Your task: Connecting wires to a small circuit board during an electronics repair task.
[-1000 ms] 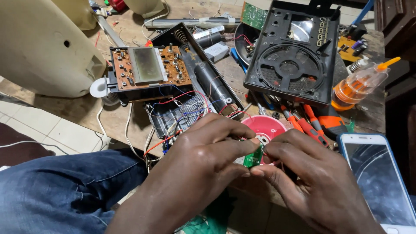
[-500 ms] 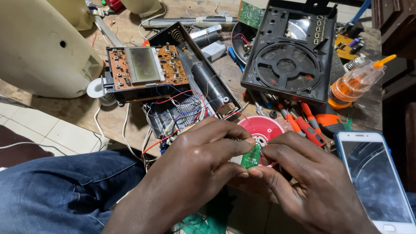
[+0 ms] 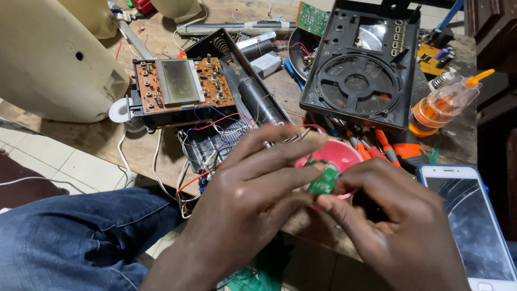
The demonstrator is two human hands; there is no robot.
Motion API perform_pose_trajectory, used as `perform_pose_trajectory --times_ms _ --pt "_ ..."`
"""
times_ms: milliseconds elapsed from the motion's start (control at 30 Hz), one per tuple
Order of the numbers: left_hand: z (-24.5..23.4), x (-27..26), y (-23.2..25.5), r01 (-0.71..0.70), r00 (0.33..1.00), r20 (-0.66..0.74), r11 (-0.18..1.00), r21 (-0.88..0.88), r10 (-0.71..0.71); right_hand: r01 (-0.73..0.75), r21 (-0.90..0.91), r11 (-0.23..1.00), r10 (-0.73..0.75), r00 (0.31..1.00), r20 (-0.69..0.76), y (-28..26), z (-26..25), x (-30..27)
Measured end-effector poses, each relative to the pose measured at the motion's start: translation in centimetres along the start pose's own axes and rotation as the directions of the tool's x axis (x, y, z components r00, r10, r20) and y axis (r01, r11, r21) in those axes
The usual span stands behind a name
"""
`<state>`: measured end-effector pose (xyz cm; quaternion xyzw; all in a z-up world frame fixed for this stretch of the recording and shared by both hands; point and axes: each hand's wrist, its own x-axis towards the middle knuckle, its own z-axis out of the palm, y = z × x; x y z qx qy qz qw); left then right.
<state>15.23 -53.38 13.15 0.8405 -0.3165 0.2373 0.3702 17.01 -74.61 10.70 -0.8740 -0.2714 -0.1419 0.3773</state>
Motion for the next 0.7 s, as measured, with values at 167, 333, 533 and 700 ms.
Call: perform_pose_trajectory --times_ms 167,333,533,700 --pt "-0.4 1.0 2.1 0.262 0.953 -0.145 0.964 -0.044 -0.266 -0.267 0.161 0.95 0.275 0.961 -0.033 -0.1 0.1 -0.1" --pt "2.2 0.2 2.0 0.595 0.758 -0.047 0.719 -0.359 -0.651 -0.298 0.275 0.914 0.328 0.942 -0.067 -1.2 0.5 -0.1" --pt "3.4 0.1 1.7 0.708 0.42 0.076 0.275 -0.65 -0.904 -0.12 0.231 0.965 0.134 0.99 -0.048 -1.1 0.6 0.0" --pt "3.3 -0.1 1.6 0.72 0.416 0.092 0.266 -0.641 -0.905 0.001 0.1 0.995 0.007 0.997 -0.079 -1.7 0.7 0.3"
